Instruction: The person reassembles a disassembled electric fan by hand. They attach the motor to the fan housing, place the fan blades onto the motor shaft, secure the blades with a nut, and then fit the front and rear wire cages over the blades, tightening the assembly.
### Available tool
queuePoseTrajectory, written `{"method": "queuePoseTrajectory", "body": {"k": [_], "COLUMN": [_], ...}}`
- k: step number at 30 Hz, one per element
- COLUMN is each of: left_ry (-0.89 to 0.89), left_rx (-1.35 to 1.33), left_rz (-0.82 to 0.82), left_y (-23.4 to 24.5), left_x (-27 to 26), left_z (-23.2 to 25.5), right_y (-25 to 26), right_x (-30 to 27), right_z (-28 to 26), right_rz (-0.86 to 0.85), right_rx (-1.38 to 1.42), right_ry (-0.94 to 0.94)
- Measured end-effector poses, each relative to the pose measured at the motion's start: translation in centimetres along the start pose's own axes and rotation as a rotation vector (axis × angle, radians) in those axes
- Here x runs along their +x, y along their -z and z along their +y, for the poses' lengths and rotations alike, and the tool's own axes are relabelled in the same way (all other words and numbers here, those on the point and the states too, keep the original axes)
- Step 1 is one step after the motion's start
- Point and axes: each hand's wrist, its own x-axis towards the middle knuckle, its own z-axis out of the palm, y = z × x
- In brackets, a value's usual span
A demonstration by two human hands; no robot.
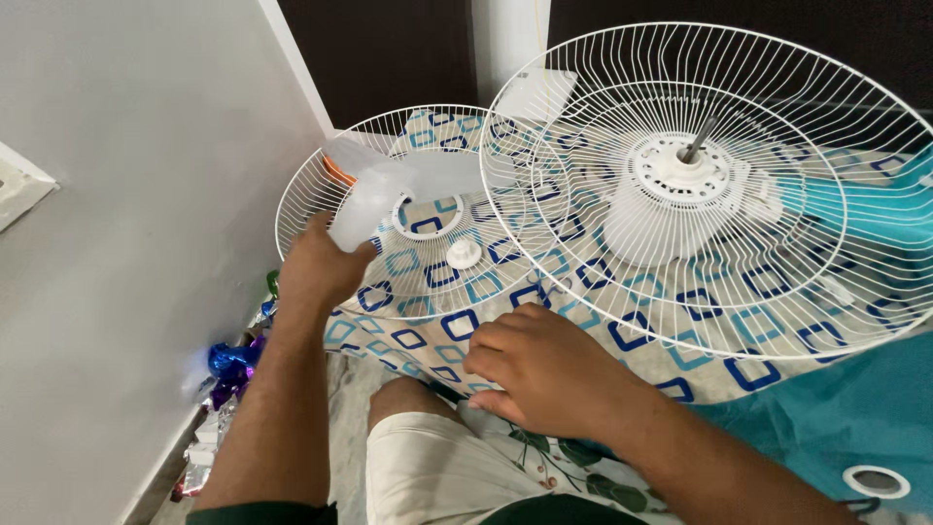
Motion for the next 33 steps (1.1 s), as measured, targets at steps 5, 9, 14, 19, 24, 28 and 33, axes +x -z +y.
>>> {"method": "queuePoseTrajectory", "body": {"k": [5,9,14,19,24,28,33], "left_ry": [-0.091,-0.352,-0.529,-0.758,-0.541,-0.686,-0.654], "left_rx": [-0.035,-0.081,-0.363,-0.336,-0.250,-0.233,-0.155], "left_rz": [0.350,0.537,0.244,-0.045,-0.363,-0.380,-0.407], "left_y": [3.8,6.3,6.4,5.5,4.3,3.2,2.7], "left_x": [-3.1,-5.0,-7.3,-8.1,-6.4,-4.9,-4.3], "left_z": [-0.5,3.0,12.5,20.9,24.8,26.1,26.3], "right_y": [2.0,4.3,7.7,12.3,15.1,15.5,14.5], "right_x": [-1.7,-3.4,-6.7,-11.7,-14.9,-15.9,-16.3], "right_z": [-1.6,-2.5,-0.8,2.7,6.8,9.2,11.2], "right_rz": [0.167,0.366,0.780,0.928,0.725,0.547,0.371], "right_rx": [0.046,-0.038,-0.342,-0.628,-0.879,-0.896,-0.960], "right_ry": [0.033,0.045,-0.101,-0.494,-0.623,-0.747,-0.903]}}
